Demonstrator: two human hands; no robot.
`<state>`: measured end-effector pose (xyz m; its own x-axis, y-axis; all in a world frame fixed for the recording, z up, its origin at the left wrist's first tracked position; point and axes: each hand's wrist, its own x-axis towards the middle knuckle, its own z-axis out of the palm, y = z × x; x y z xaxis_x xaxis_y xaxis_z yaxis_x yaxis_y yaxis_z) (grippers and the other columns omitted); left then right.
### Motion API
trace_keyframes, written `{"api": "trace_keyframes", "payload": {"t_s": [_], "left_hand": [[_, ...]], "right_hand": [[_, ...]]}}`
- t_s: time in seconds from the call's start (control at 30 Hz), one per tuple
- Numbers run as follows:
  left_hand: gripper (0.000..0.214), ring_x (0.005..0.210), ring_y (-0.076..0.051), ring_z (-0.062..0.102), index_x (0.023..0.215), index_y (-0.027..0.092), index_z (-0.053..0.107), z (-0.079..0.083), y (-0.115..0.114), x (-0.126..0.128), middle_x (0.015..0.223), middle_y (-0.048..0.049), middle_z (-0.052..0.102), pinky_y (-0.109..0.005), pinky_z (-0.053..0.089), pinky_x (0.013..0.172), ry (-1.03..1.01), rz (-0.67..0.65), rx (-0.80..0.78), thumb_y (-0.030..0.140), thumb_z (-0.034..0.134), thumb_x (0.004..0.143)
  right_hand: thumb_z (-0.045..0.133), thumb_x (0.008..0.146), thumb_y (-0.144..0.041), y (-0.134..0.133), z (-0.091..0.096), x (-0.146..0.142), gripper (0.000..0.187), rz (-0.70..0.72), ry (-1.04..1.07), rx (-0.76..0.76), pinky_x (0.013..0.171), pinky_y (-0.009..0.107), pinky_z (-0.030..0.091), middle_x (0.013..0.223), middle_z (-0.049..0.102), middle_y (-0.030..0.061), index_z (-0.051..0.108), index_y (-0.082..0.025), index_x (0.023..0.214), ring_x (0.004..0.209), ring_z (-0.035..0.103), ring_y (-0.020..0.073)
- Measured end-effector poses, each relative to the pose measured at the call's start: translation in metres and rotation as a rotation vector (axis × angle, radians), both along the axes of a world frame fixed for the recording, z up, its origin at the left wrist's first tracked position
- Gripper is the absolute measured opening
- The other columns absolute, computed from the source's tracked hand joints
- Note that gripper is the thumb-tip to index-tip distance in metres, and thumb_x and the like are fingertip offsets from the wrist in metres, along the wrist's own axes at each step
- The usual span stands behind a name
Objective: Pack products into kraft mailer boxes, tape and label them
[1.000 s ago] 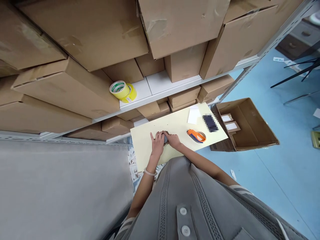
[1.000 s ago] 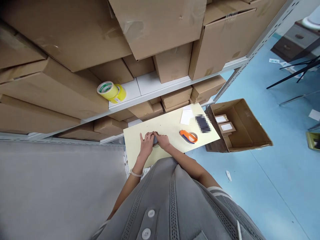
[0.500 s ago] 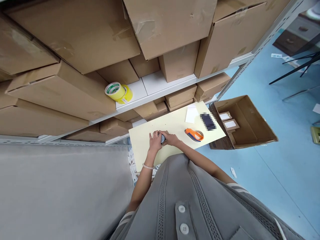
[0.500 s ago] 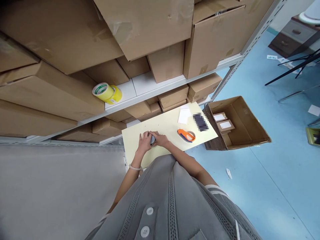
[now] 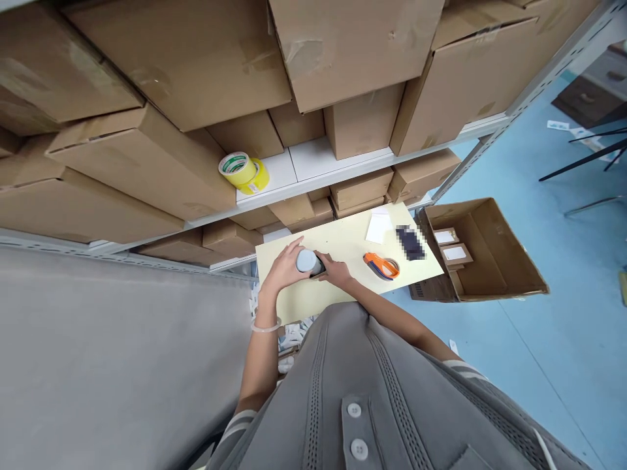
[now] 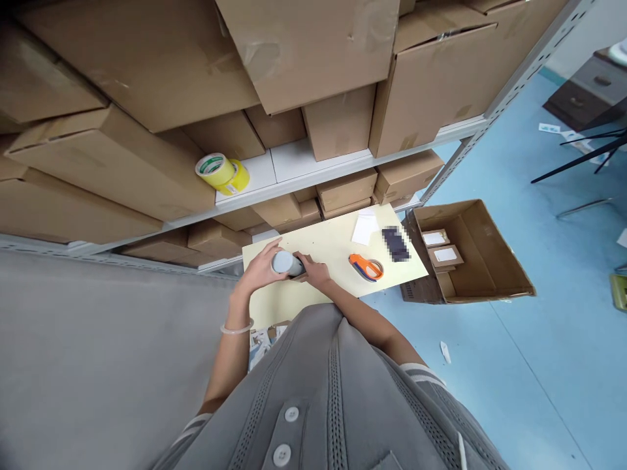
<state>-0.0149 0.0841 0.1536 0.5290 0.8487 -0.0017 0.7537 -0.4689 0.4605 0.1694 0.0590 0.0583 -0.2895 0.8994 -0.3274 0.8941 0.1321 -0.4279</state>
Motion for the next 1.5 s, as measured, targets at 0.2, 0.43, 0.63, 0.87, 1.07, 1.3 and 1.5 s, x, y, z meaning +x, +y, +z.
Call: {"api": "trace_keyframes", "payload": {"t_s": [0.2,0.43,0.63,0.87,1.07,1.3,1.5], "left_hand": [[0.056,0.128,-0.029,0.052,0.116,0.023,0.056,0.067,-0.015,-0.024,0.136,-0.0109,0.055,-0.045,0.043,0.108,-0.385,0.226,0.272,0.036,0.079,0.067],[0.054,0.126,-0.026,0.055,0.118,0.021,0.057,0.059,-0.026,-0.03,0.13,-0.0098,0.059,-0.041,0.047,0.105,-1.202,0.7,0.203,0.047,0.073,0.073],[0.038,0.12,-0.021,0.061,0.114,0.023,0.06,0.039,-0.032,0.02,0.126,-0.0078,0.065,-0.033,0.055,0.097,-1.833,0.819,-0.409,0.049,0.053,0.087],[0.046,0.116,-0.019,0.065,0.126,0.01,0.06,0.028,-0.054,0.09,0.121,-0.0157,0.068,-0.022,0.055,0.091,-2.056,0.768,-0.987,0.043,0.049,0.095],[0.046,0.127,-0.025,0.057,0.122,0.021,0.062,0.01,-0.062,0.101,0.13,-0.0107,0.064,-0.038,0.051,0.102,-1.806,0.619,-0.97,0.049,0.065,0.086],[0.056,0.111,-0.023,0.062,0.106,0.021,0.048,-0.006,-0.06,0.103,0.115,-0.0094,0.06,-0.041,0.05,0.095,-1.229,0.666,-0.48,0.045,0.081,0.068],[0.061,0.118,-0.025,0.056,0.101,0.023,0.041,-0.004,-0.062,0.113,0.119,-0.0094,0.052,-0.042,0.049,0.094,-0.928,0.639,0.048,0.031,0.086,0.059]], "right_hand": [[0.064,0.091,-0.038,-0.001,0.016,0.0,0.099,-0.083,-0.001,0.004,0.076,0.028,0.049,0.135,0.057,0.0132,-0.008,-0.026,0.158,0.099,0.068,0.0241],[0.063,0.091,-0.034,0.004,0.047,0.013,0.092,-0.151,0.208,0.193,0.085,0.032,0.051,0.132,0.053,0.0127,0.002,-0.024,0.158,0.106,0.063,0.0234],[0.054,0.094,-0.041,0.001,0.098,0.004,0.06,-0.082,0.787,0.26,0.098,0.035,0.047,0.136,0.052,0.0118,0.034,-0.024,0.148,0.125,0.052,0.0215],[0.071,0.079,-0.052,-0.003,0.115,-0.003,0.061,-0.27,1.426,-0.053,0.094,0.035,0.05,0.118,0.063,0.0066,0.05,-0.023,0.128,0.11,0.06,0.0225],[0.072,0.077,-0.053,-0.009,0.108,0.018,0.049,-0.404,1.51,-0.158,0.083,0.033,0.053,0.099,0.067,0.003,0.059,-0.023,0.112,0.096,0.063,0.0227],[0.071,0.077,-0.054,-0.01,0.115,0.026,0.054,-0.416,1.452,-0.071,0.086,0.033,0.05,0.107,0.064,0.0043,0.056,-0.022,0.118,0.1,0.059,0.0211],[0.076,0.073,-0.051,-0.014,0.123,0.028,0.055,-0.563,1.464,0.033,0.084,0.034,0.052,0.104,0.065,0.005,0.055,-0.022,0.113,0.096,0.061,0.0212]]}}
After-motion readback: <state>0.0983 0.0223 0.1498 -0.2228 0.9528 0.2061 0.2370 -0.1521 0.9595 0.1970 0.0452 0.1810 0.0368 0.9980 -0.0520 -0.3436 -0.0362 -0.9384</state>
